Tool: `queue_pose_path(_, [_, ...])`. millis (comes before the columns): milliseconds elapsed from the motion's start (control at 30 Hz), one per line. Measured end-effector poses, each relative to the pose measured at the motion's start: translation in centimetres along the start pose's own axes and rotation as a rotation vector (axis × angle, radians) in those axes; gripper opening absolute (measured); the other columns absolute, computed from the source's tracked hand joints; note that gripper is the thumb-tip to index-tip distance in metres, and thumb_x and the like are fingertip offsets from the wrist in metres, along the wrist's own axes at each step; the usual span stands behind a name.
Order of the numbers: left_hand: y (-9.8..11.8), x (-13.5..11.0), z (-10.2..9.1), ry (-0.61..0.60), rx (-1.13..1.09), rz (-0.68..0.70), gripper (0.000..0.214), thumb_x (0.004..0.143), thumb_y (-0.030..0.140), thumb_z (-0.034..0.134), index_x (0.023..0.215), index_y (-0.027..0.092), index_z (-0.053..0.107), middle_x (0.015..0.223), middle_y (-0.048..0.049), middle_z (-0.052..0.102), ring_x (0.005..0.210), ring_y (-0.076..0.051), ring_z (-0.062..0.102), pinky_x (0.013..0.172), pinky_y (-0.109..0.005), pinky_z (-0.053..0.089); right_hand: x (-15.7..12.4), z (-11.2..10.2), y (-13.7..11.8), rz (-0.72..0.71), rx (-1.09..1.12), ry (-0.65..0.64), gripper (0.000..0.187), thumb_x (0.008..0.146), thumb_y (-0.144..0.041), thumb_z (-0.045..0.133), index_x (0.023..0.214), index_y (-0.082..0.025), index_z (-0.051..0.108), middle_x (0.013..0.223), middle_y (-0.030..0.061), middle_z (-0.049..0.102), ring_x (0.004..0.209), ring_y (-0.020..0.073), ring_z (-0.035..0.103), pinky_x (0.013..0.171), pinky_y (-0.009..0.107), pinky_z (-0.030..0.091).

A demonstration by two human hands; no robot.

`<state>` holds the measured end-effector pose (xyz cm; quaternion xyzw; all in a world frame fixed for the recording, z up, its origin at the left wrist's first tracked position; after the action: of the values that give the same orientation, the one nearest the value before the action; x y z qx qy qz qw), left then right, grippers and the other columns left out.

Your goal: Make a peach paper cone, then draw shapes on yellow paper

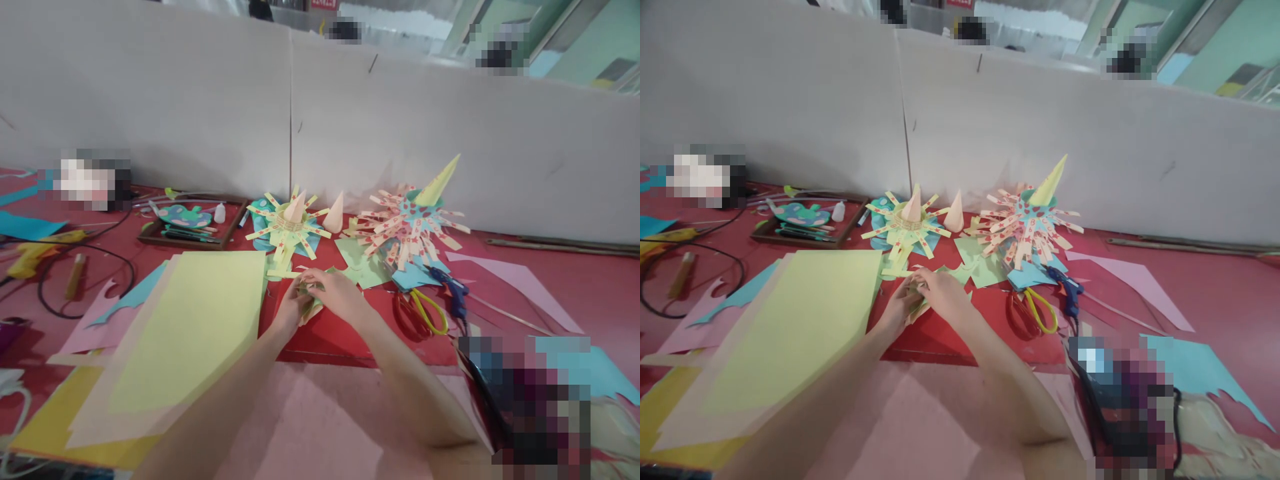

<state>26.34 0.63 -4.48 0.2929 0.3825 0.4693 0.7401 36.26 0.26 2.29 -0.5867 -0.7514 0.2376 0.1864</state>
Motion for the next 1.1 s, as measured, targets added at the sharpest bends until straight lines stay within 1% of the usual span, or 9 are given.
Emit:
queue_pose_path(100, [0.1, -0.1, 0.1, -0.034, -0.005, -0.009, 0.051, 0.059, 0.014, 0.066, 0.107, 0.022, 0.051, 0.077, 0.0017, 0.060, 0.063, -0.009, 0.058, 0.061, -0.021, 0.047, -1.0, -2.2, -0.5, 0.015, -0.166, 0.058, 0.027, 0.081, -0.021, 0.051, 0.106, -0.030, 0.059, 0.091, 0.0027, 0.068, 0.085, 0.0202, 0.062, 0.071, 0.030, 0.045])
queue_pose_path(267, [-0.3, -0.2, 0.5, -0.123, 0.113, -0.146, 0.045, 0.062, 0.024, 0.068, 0.104, 0.022, 0.052, 0.070, 0.0037, 0.055, 0.053, -0.008, 0.054, 0.050, -0.020, 0.044, 0.5, -5.8, 1.7, 0.043, -0.042, 0.280, 0.019, 0.082, -0.023, 0.050, 0.096, -0.025, 0.064, 0.096, 0.0010, 0.067, 0.084, 0.0154, 0.061, 0.074, 0.025, 0.044])
queue_pose_path(300, [-0.4, -0.2, 0.6, -0.150, 0.154, -0.157, 0.042, 0.063, 0.023, 0.068, 0.102, 0.022, 0.053, 0.069, 0.0038, 0.054, 0.052, -0.007, 0.053, 0.049, -0.020, 0.043, 1.4, -5.6, 2.2, 0.036, -0.065, 0.257, 0.018, 0.082, -0.023, 0.051, 0.094, -0.023, 0.064, 0.097, 0.0022, 0.066, 0.085, 0.0152, 0.061, 0.075, 0.025, 0.044])
queue_pose_path(400, [-0.7, 0.0, 0.7, -0.181, 0.248, -0.151, 0.037, 0.063, 0.015, 0.065, 0.098, 0.018, 0.055, 0.072, 0.0024, 0.055, 0.054, -0.007, 0.053, 0.051, -0.020, 0.041, 4.5, -2.9, 3.2, 0.004, -0.228, 0.031, 0.015, 0.080, -0.025, 0.055, 0.090, -0.019, 0.065, 0.094, 0.0054, 0.065, 0.083, 0.0154, 0.060, 0.073, 0.024, 0.044])
queue_pose_path(567, [-0.6, -0.1, 0.7, -0.140, 0.281, -0.145, 0.033, 0.062, 0.004, 0.056, 0.093, 0.017, 0.054, 0.072, 0.0016, 0.056, 0.055, -0.008, 0.052, 0.053, -0.021, 0.041, 7.3, 1.6, 2.4, -0.047, -0.314, -0.042, 0.015, 0.078, -0.024, 0.058, 0.090, -0.015, 0.063, 0.100, 0.0102, 0.061, 0.090, 0.0191, 0.058, 0.074, 0.026, 0.042])
queue_pose_path(733, [-0.3, -0.2, 1.0, -0.134, 0.249, -0.163, 0.028, 0.063, 0.003, 0.055, 0.088, 0.017, 0.052, 0.074, 0.0006, 0.057, 0.056, -0.009, 0.054, 0.053, -0.021, 0.043, 8.0, 2.6, 1.7, -0.050, -0.376, -0.090, 0.015, 0.078, -0.006, 0.050, 0.075, -0.013, 0.063, 0.084, 0.0115, 0.064, 0.082, 0.0190, 0.060, 0.070, 0.025, 0.041])
queue_pose_path(900, [-0.5, -0.2, 0.9, -0.144, 0.212, -0.188, 0.033, 0.064, 0.010, 0.060, 0.095, 0.018, 0.052, 0.076, 0.0010, 0.055, 0.051, -0.007, 0.053, 0.049, -0.021, 0.044, 7.0, 0.0, 1.6, -0.034, -0.354, -0.026, 0.014, 0.079, -0.012, 0.052, 0.079, -0.016, 0.065, 0.085, 0.0067, 0.066, 0.081, 0.0179, 0.060, 0.068, 0.025, 0.041])
queue_pose_path(1033, [-1.0, -0.1, 0.5, -0.156, 0.199, -0.209, 0.039, 0.063, 0.021, 0.065, 0.101, 0.020, 0.052, 0.062, 0.0045, 0.051, 0.044, -0.007, 0.049, 0.042, -0.020, 0.039, 3.3, -3.3, 1.0, -0.073, -0.143, 0.185, 0.012, 0.081, -0.021, 0.054, 0.081, -0.020, 0.066, 0.087, 0.0020, 0.066, 0.080, 0.0149, 0.059, 0.070, 0.024, 0.043])
queue_pose_path(1100, [-1.1, 0.0, 0.2, -0.144, 0.191, -0.198, 0.040, 0.062, 0.021, 0.065, 0.100, 0.020, 0.052, 0.058, 0.0054, 0.050, 0.043, -0.007, 0.047, 0.040, -0.019, 0.037, 1.0, -3.8, 0.6, -0.146, -0.047, 0.214, 0.012, 0.081, -0.022, 0.054, 0.078, -0.021, 0.066, 0.083, 0.0010, 0.064, 0.075, 0.0128, 0.058, 0.067, 0.023, 0.043])
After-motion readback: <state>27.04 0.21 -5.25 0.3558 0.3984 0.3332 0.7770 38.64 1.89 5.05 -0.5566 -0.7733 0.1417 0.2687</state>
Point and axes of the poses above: each hand's wrist, its own x-axis towards the middle knuckle, its own z-axis out of the palm, y = z × x, the point moved 3 cm from there along x, towards the middle knuckle
